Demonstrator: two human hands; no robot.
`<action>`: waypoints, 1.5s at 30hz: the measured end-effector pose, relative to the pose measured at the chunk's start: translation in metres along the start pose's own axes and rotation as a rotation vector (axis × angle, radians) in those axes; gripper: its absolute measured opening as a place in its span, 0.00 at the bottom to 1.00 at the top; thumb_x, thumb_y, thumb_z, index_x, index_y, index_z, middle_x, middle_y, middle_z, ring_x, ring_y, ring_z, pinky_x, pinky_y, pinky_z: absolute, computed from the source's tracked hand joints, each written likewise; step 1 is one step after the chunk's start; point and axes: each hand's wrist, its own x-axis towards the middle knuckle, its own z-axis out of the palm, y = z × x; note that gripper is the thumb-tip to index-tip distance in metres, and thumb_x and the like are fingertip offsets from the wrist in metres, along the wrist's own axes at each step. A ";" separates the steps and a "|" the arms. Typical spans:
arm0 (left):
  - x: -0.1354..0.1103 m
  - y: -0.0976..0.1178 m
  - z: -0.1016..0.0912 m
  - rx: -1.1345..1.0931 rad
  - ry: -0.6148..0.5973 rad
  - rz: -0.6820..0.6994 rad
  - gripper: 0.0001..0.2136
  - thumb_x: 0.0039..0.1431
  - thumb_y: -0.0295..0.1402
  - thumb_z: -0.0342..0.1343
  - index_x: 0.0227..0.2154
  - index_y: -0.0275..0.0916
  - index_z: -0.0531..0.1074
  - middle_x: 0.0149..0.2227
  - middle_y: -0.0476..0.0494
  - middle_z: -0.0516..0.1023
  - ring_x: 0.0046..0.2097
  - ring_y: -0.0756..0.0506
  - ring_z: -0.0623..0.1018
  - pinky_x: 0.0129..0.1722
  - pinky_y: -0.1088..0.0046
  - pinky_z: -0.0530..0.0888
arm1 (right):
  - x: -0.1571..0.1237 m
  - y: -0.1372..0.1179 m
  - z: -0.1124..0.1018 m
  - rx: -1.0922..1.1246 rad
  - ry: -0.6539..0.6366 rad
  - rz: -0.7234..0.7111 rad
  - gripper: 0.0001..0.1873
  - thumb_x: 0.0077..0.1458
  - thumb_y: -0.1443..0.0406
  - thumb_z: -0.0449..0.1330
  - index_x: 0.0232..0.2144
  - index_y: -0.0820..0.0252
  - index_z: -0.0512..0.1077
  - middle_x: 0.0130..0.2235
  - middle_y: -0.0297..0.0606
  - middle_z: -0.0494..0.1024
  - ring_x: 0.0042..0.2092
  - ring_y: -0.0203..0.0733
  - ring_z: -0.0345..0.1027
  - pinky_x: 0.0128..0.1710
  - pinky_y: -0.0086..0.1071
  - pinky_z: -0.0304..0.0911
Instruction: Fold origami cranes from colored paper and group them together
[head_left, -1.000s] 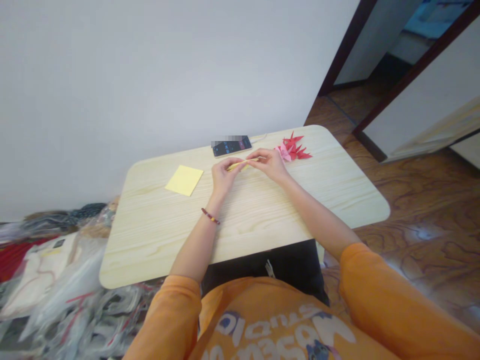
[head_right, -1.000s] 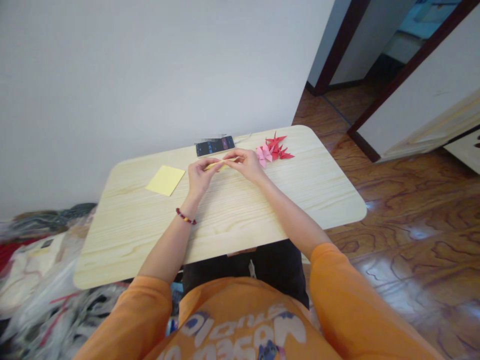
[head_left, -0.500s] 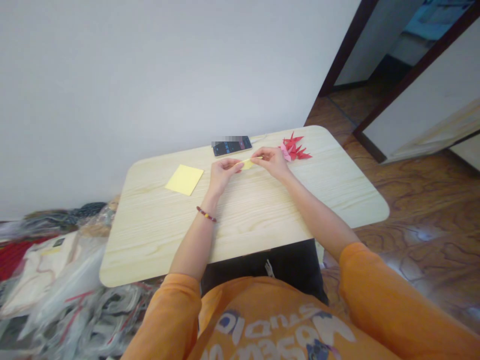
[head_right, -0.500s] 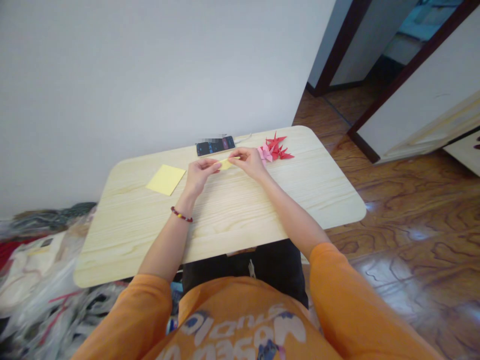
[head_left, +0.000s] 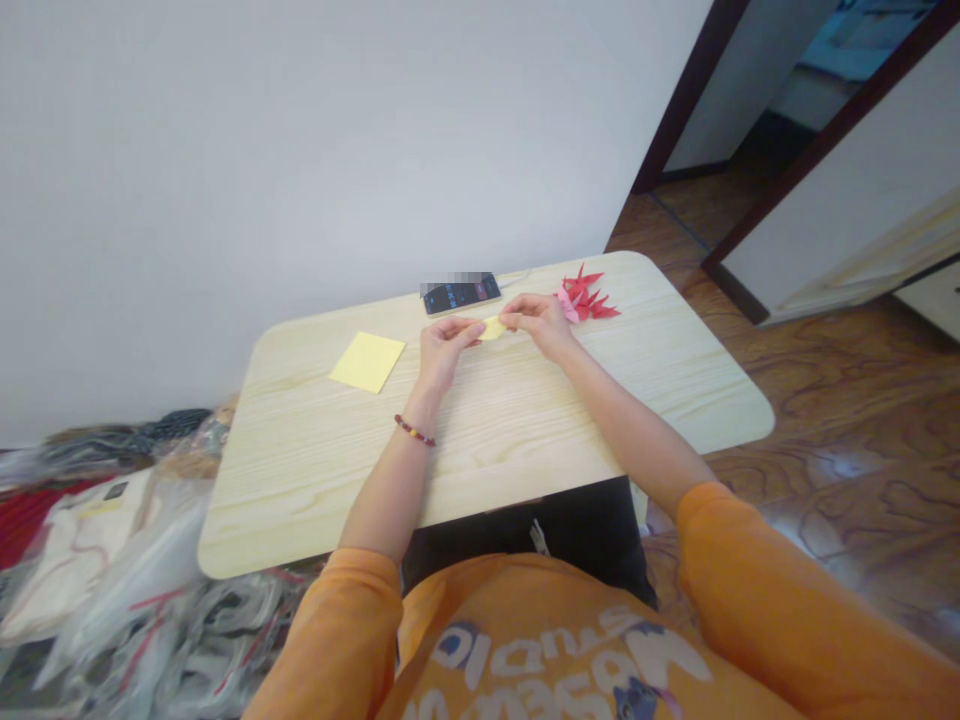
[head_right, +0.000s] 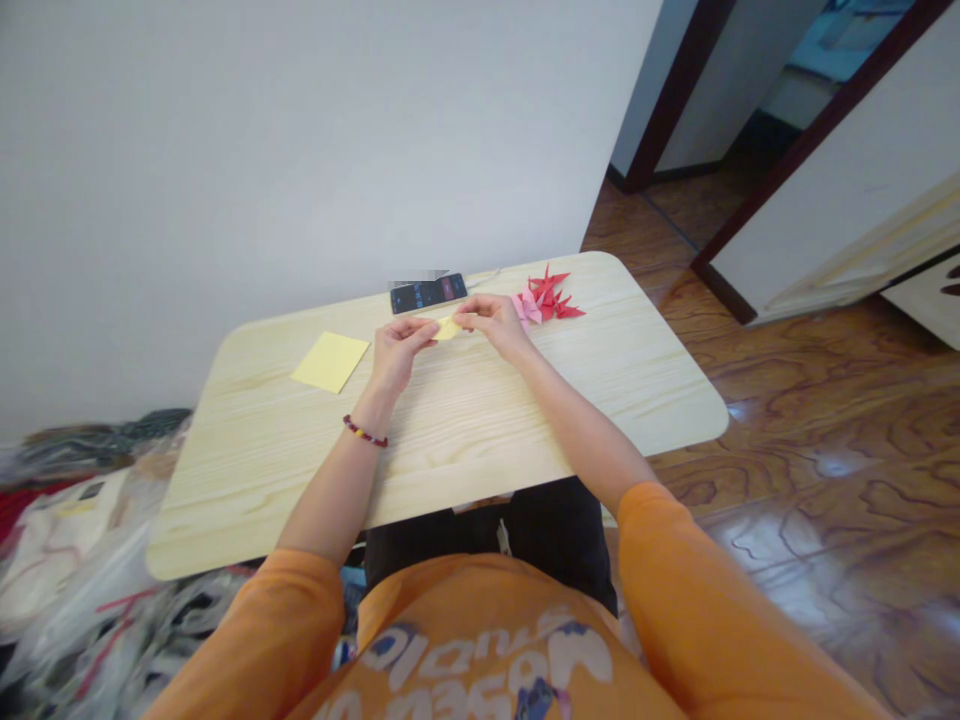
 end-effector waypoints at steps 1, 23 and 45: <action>0.000 0.001 0.000 0.022 -0.008 0.021 0.14 0.39 0.41 0.68 0.26 0.36 0.76 0.30 0.44 0.80 0.32 0.49 0.78 0.34 0.72 0.76 | 0.000 0.000 0.000 -0.004 -0.008 0.003 0.12 0.34 0.60 0.68 0.20 0.60 0.71 0.20 0.29 0.71 0.24 0.32 0.62 0.27 0.28 0.60; 0.005 -0.014 0.003 0.070 0.073 0.106 0.14 0.46 0.43 0.62 0.29 0.37 0.72 0.26 0.47 0.76 0.28 0.51 0.74 0.31 0.74 0.70 | -0.001 0.012 0.005 -0.008 -0.023 0.095 0.19 0.31 0.58 0.72 0.25 0.62 0.72 0.25 0.36 0.76 0.26 0.34 0.67 0.23 0.27 0.61; -0.008 -0.018 0.017 -0.092 0.118 -0.066 0.15 0.38 0.40 0.68 0.19 0.35 0.70 0.22 0.48 0.76 0.26 0.52 0.75 0.30 0.77 0.70 | -0.010 0.007 0.012 -0.390 0.182 -0.227 0.02 0.45 0.67 0.65 0.26 0.61 0.76 0.30 0.37 0.79 0.30 0.36 0.69 0.30 0.30 0.64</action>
